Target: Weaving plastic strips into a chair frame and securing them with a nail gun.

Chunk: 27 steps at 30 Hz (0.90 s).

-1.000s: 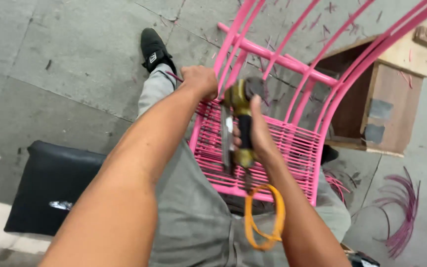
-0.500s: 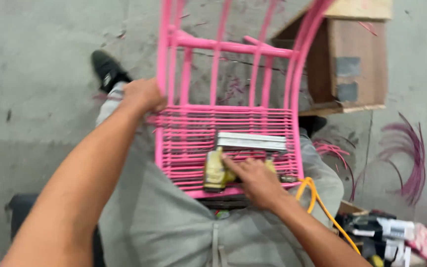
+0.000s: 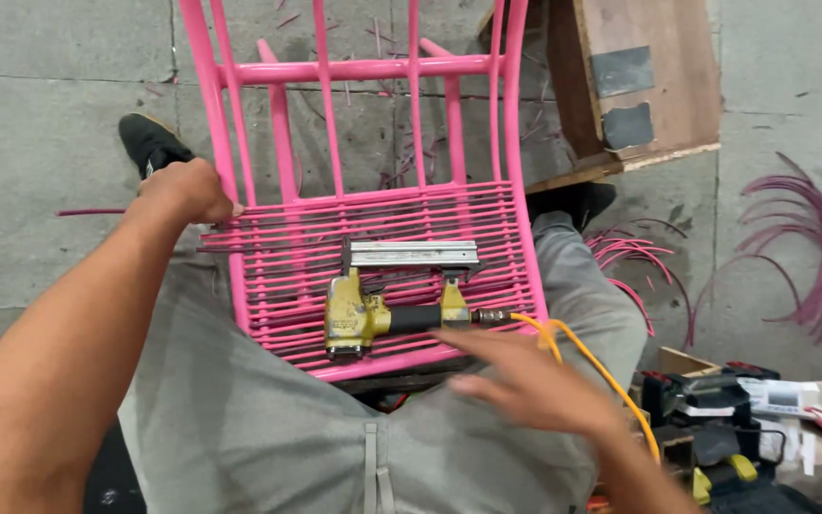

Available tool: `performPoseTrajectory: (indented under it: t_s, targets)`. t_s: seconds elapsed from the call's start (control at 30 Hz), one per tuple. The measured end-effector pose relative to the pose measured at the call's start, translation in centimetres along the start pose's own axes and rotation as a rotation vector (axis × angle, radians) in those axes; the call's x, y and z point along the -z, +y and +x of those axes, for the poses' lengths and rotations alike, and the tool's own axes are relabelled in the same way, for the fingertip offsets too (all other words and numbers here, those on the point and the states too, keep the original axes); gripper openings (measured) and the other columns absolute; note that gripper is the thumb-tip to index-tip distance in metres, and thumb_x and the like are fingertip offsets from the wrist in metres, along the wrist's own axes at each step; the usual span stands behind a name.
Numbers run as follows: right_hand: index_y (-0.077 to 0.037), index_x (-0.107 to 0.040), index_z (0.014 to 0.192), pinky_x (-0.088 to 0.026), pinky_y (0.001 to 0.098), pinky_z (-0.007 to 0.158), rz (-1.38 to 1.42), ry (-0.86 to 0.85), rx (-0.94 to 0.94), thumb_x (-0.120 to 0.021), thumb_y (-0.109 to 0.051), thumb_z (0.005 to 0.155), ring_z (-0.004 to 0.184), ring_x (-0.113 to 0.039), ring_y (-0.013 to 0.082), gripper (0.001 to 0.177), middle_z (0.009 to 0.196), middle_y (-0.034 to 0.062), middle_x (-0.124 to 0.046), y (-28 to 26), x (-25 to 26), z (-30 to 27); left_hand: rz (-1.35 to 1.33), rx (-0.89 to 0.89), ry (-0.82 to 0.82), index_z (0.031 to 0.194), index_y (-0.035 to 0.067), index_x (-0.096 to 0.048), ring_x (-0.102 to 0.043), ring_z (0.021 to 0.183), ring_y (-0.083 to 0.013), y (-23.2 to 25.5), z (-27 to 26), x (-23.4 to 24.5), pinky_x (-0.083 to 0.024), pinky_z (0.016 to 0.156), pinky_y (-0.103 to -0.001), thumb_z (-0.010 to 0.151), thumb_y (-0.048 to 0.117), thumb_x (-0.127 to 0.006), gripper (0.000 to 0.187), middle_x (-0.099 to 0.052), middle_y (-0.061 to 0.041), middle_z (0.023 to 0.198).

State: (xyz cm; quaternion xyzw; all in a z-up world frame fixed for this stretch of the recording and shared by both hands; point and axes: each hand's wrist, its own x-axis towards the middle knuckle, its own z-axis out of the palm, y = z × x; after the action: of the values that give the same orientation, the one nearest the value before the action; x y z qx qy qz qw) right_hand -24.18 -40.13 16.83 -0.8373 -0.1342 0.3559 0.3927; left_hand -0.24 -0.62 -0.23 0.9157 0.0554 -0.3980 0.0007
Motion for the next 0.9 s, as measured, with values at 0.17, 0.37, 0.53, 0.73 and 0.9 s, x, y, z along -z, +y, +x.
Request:
performPoseTrajectory:
  t_s: [0.17,0.37,0.53,0.73,0.9]
  targets:
    - [0.009,-0.067,0.115,-0.059,0.039,0.084,0.766,0.194,-0.199,-0.068,-0.011,0.093,0.091,-0.076,0.0272,0.03,0.104,0.0208,-0.076,17.6,14.0,-11.3,0.056,0.023,-0.027,0.133,0.01,-0.069,-0.058,0.132,-0.0436,-0.5,1.2,-0.4,-0.049,0.107,-0.055,0.082,0.057,-0.081,0.071,-0.061,-0.022,0.141]
    - [-0.009,-0.062,0.097,-0.05,0.0317,0.069,1.076,0.985,-0.48,-0.054,-0.019,0.111,0.076,-0.06,0.0186,0.018,0.085,0.0053,-0.065,56.9,11.4,-11.3,0.073,-0.092,0.007,0.12,0.009,-0.075,-0.071,0.11,-0.0385,-3.9,6.0,-5.0,-0.057,0.096,-0.049,0.08,0.053,-0.082,0.061,-0.076,-0.021,0.116]
    - [0.003,-0.071,0.082,-0.051,0.0421,0.063,0.235,0.628,-0.812,-0.065,-0.036,0.1,0.067,-0.062,0.0215,0.043,0.072,0.0137,-0.068,75.2,0.3,-6.2,0.023,-0.035,0.029,0.098,0.007,-0.079,-0.073,0.089,-0.0357,-4.1,3.0,-3.8,-0.057,0.083,-0.048,0.073,0.039,-0.085,0.041,-0.078,-0.019,0.094]
    - [-0.01,-0.077,0.1,-0.056,0.0439,0.064,-0.849,0.648,-0.442,-0.069,-0.044,0.097,0.076,-0.069,0.0388,0.034,0.088,0.0193,-0.071,88.6,-1.8,0.7,-0.144,-0.015,-0.006,0.087,0.002,-0.069,-0.068,0.072,-0.0339,-0.8,-0.2,-1.3,-0.053,0.07,-0.047,0.076,0.034,-0.085,0.037,-0.072,-0.019,0.075]
    - [-0.011,-0.076,0.098,-0.054,0.0434,0.065,-0.793,0.548,-0.486,-0.068,-0.038,0.101,0.077,-0.069,0.0366,0.029,0.086,0.0171,-0.07,82.7,-3.5,1.6,-0.112,-0.044,-0.032,0.089,0.0,-0.068,-0.067,0.069,-0.0324,-0.4,-0.4,-0.8,-0.052,0.068,-0.047,0.078,0.031,-0.084,0.036,-0.071,-0.018,0.075]
